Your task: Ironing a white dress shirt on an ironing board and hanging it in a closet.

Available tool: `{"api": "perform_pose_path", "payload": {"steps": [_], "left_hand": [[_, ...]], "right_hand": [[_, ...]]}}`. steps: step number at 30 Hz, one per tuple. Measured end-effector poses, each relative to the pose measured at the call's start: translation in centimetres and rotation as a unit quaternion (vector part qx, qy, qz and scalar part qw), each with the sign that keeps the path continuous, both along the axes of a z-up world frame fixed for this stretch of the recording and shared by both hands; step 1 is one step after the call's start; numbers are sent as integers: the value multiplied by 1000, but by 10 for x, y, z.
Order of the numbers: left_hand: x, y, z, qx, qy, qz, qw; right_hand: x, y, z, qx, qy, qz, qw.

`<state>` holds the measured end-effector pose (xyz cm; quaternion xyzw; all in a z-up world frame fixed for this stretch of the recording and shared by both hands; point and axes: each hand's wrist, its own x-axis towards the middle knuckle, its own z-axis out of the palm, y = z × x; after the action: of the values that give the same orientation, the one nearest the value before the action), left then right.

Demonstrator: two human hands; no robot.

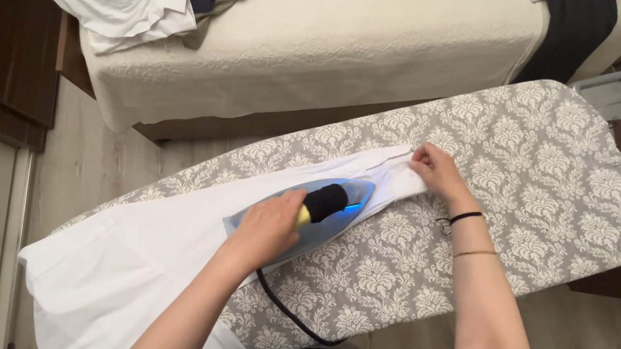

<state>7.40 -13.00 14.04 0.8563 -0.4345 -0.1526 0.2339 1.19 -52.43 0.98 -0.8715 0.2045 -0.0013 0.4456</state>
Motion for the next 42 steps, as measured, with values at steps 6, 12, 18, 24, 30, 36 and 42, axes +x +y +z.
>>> {"api": "perform_pose_path", "payload": {"steps": [6, 12, 18, 24, 30, 36, 42], "left_hand": [[3, -30, -10, 19, -1, -10, 1000], [2, -7, -13, -20, -9, -16, 1000], [0, 43, 4, 40, 31, -6, 999], [4, 33, 10, 17, 26, -34, 999], [4, -25, -14, 11, 20, -77, 997], [-8, -36, -3, -14, 4, -61, 998], [-9, 7, -11, 38, 17, -27, 999]], "right_hand": [[-36, 30, 42, 162, 54, -161, 972], [-66, -6, -70, 94, 41, -142, 985], [-59, 11, -31, -182, -99, -121, 971], [-67, -1, -54, -207, -98, -92, 969], [-59, -14, -66, -197, -21, -65, 978], [-64, -19, -70, -167, -25, -70, 983], [-64, -16, -59, -163, -15, -59, 985]]}}
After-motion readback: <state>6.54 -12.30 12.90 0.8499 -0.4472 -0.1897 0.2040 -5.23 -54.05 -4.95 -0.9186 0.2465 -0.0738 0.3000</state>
